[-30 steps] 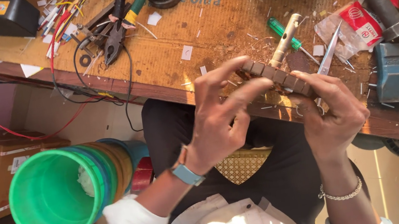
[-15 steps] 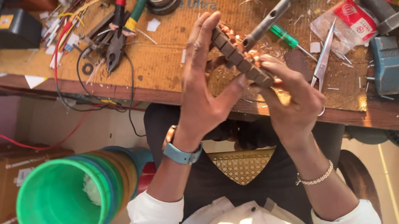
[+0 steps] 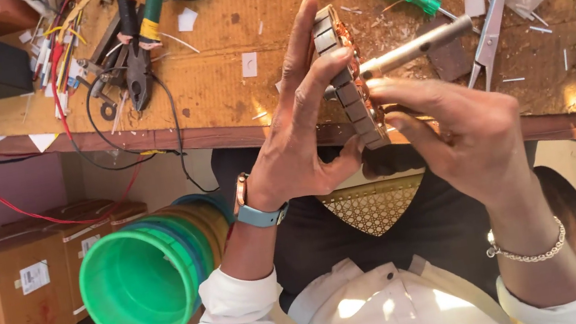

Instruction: The person is repairing a motor stator by inserting small white insulating pieces into the slots of the copper windings. They use a green screwdriver to adjust the windings and tweezers to place the insulators precisely.

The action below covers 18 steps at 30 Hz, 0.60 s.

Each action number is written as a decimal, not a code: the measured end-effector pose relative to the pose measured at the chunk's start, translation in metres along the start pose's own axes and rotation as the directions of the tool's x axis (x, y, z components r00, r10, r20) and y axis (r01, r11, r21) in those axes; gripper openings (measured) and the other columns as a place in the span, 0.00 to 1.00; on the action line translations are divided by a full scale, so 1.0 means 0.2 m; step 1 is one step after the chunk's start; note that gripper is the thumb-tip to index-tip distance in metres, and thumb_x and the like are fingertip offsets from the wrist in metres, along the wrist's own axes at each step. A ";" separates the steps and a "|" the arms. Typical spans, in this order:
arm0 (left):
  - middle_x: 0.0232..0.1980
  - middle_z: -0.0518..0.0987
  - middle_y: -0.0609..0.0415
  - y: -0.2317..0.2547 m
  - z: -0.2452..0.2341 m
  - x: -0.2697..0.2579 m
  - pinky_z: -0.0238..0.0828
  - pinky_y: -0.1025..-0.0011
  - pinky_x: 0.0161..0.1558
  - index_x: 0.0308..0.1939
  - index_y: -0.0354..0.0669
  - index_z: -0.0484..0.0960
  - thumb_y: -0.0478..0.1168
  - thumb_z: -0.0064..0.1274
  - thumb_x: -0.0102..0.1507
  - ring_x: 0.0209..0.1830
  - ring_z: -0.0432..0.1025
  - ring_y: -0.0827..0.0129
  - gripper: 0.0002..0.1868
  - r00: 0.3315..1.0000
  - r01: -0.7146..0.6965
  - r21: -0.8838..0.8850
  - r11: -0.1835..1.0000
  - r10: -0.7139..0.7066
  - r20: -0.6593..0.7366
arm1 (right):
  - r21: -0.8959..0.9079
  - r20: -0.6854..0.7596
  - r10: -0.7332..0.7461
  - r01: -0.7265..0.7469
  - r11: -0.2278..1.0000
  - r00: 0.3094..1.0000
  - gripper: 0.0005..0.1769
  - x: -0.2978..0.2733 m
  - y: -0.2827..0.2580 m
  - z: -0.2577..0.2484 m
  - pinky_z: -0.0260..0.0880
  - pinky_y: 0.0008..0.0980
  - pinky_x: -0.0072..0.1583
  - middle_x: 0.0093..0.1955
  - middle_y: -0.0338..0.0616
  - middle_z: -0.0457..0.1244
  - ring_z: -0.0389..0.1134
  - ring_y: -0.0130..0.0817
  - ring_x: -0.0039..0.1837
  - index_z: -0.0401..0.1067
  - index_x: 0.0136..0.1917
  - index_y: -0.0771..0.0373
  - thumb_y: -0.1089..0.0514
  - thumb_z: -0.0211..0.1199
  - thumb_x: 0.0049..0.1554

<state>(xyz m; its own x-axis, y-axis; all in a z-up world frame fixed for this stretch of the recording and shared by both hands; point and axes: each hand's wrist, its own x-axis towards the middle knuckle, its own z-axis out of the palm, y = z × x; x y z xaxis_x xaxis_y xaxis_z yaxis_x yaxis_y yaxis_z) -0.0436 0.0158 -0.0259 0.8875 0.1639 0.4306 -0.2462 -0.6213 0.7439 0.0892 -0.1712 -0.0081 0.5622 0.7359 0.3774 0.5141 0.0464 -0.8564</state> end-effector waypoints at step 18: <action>0.83 0.47 0.42 0.07 -0.06 0.10 0.60 0.56 0.77 0.77 0.54 0.62 0.43 0.68 0.67 0.84 0.49 0.45 0.39 0.983 -0.104 0.192 0.976 0.071 0.170 | -0.121 -0.078 0.000 -0.010 0.993 0.997 0.20 -0.14 0.02 0.04 0.77 0.30 0.55 0.57 0.51 0.71 0.77 0.38 0.55 0.76 0.63 0.64 0.69 0.74 0.58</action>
<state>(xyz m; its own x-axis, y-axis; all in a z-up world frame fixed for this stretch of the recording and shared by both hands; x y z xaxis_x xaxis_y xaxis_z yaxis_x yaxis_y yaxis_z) -0.0348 0.0201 -0.0004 0.9210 -0.0132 0.3893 -0.2574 -0.7707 0.5829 0.0706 -0.1871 -0.0242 0.6110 0.6810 0.4037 0.5836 -0.0429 -0.8109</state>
